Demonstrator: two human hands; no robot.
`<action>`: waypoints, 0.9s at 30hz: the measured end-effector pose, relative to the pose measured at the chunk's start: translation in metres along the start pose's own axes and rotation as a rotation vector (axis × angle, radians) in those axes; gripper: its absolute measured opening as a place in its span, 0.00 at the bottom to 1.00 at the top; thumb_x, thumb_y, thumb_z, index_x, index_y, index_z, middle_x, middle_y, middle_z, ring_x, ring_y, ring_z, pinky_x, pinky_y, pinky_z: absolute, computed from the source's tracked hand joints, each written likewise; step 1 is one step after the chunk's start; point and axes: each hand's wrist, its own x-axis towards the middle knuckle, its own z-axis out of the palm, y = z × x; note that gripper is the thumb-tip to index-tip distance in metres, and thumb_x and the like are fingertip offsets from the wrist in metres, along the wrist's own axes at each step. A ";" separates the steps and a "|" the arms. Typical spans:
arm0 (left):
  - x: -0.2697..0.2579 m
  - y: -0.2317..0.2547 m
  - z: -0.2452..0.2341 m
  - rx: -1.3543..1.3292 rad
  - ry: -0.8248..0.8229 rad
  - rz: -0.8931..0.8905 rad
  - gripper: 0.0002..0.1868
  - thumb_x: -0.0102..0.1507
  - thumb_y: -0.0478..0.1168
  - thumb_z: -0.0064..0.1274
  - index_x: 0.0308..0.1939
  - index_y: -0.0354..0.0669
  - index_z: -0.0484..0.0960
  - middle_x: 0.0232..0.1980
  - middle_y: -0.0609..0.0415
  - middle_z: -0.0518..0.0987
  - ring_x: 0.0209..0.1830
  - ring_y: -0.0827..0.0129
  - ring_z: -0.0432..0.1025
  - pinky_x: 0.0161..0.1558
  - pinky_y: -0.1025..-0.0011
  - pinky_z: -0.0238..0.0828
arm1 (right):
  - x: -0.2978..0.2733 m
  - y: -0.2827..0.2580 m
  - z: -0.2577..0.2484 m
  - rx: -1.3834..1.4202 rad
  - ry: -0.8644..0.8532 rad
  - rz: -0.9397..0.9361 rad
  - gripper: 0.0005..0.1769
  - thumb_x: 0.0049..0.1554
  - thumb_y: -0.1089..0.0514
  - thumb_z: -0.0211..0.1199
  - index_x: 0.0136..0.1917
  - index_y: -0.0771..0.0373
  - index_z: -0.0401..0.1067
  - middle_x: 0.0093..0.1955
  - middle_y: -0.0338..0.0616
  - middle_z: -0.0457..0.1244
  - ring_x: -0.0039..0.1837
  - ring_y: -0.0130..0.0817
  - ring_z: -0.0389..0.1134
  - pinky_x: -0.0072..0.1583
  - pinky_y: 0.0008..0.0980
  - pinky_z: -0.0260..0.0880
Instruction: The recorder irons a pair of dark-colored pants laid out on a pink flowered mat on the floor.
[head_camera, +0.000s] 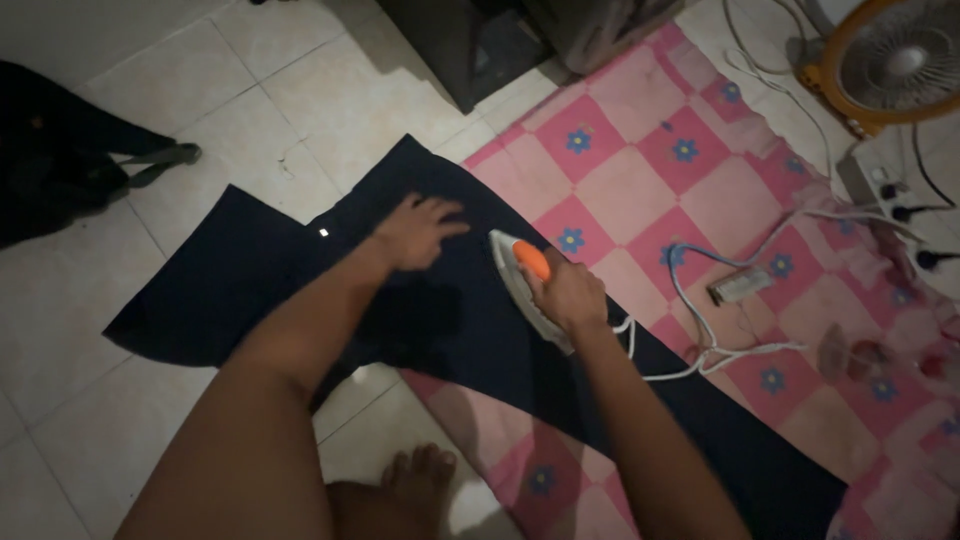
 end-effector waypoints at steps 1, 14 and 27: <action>0.001 0.013 0.000 0.057 -0.161 0.068 0.35 0.58 0.42 0.57 0.70 0.61 0.70 0.78 0.52 0.58 0.77 0.54 0.52 0.71 0.39 0.47 | -0.003 0.005 0.003 0.002 0.018 0.008 0.28 0.59 0.31 0.55 0.57 0.54 0.72 0.46 0.59 0.70 0.51 0.60 0.72 0.52 0.58 0.70; 0.000 0.032 0.023 0.295 -0.305 -0.071 0.43 0.65 0.49 0.53 0.80 0.65 0.48 0.85 0.56 0.41 0.84 0.54 0.37 0.74 0.35 0.35 | -0.109 0.019 0.010 -0.035 -0.303 -0.303 0.30 0.57 0.31 0.56 0.65 0.48 0.69 0.44 0.57 0.71 0.46 0.58 0.74 0.50 0.55 0.73; 0.014 0.030 0.051 0.444 -0.332 -0.138 0.39 0.68 0.41 0.42 0.81 0.64 0.47 0.86 0.54 0.38 0.84 0.50 0.35 0.71 0.26 0.24 | -0.097 0.028 -0.003 -0.001 -0.217 -0.013 0.30 0.60 0.30 0.53 0.65 0.49 0.68 0.45 0.61 0.70 0.49 0.62 0.73 0.52 0.57 0.73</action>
